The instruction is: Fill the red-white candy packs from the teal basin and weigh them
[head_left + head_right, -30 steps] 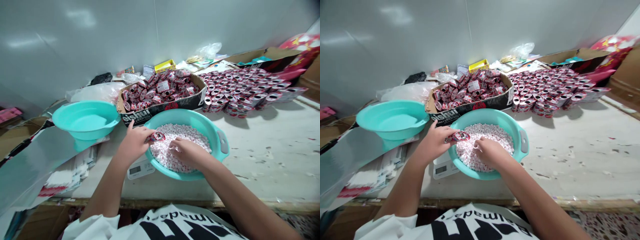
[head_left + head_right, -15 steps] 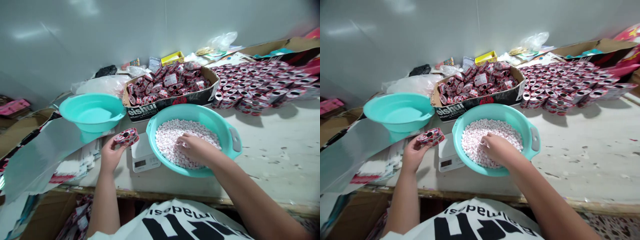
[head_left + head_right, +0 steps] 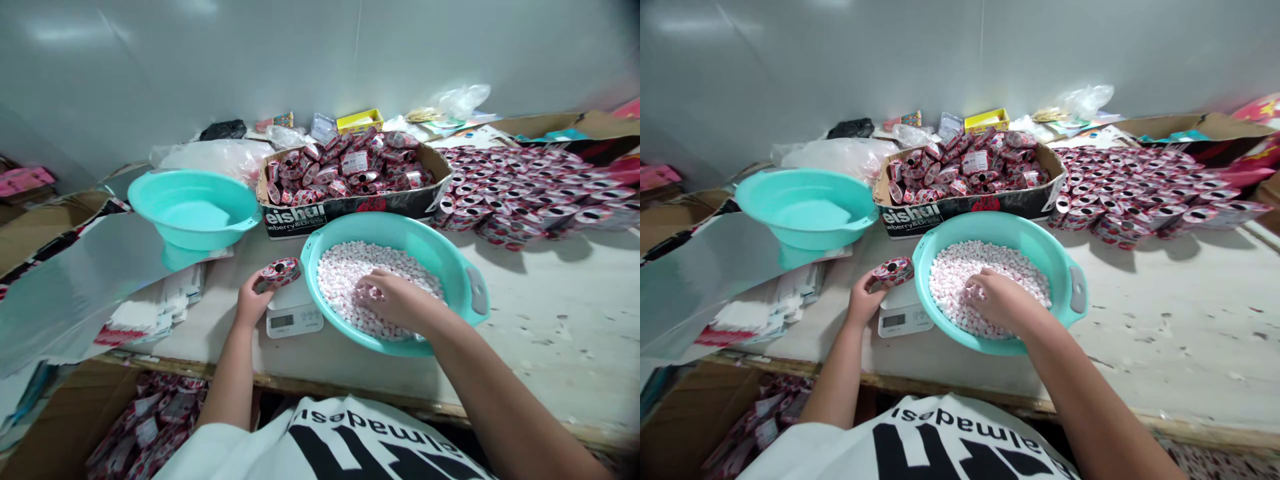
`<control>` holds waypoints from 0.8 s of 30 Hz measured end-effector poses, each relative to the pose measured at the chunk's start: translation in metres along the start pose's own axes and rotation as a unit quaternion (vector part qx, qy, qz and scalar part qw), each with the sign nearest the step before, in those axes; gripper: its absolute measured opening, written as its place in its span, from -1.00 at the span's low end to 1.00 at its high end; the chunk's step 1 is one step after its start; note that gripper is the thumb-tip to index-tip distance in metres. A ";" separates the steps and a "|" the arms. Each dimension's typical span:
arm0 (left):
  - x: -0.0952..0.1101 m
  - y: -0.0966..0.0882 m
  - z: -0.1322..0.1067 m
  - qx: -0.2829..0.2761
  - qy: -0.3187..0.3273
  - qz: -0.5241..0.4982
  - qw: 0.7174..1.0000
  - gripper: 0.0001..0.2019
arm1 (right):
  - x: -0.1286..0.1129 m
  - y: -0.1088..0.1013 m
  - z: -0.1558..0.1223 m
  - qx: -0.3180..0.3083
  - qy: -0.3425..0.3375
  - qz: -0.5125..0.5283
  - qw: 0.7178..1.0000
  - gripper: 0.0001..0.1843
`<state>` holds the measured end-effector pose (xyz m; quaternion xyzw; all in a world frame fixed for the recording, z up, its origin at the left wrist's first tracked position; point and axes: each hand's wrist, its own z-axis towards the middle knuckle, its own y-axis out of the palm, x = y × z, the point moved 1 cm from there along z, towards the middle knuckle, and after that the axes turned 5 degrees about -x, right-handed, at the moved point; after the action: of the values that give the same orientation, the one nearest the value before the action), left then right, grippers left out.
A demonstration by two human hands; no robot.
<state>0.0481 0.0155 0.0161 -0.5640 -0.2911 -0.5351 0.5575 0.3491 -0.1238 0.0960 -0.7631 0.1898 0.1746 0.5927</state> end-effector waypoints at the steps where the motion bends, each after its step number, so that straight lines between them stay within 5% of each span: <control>1: 0.000 -0.002 0.000 0.006 0.005 -0.004 1.000 -0.55 | 0.000 0.000 0.001 -0.005 -0.006 0.004 1.000 -0.72; 8: 0.002 -0.017 0.005 0.140 0.051 -0.088 0.985 -0.21 | 0.001 0.002 0.005 -0.007 -0.002 -0.022 1.000 -0.78; 14: -0.006 -0.023 0.010 0.244 0.000 -0.117 0.963 -0.23 | -0.015 -0.002 0.007 -0.001 0.016 -0.025 1.000 -0.75; 20: -0.008 -0.029 0.012 0.267 -0.020 -0.166 0.949 -0.37 | -0.048 -0.021 0.027 0.053 -0.011 -0.059 0.997 -0.73; 24: -0.003 -0.030 0.008 0.235 -0.039 -0.122 0.964 -0.45 | -0.054 -0.037 0.048 0.085 -0.031 -0.062 0.994 -0.71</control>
<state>0.0217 0.0305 0.0241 -0.3978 -0.4965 -0.4933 0.5932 0.3190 -0.0646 0.1424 -0.7141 0.1381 0.1445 0.6710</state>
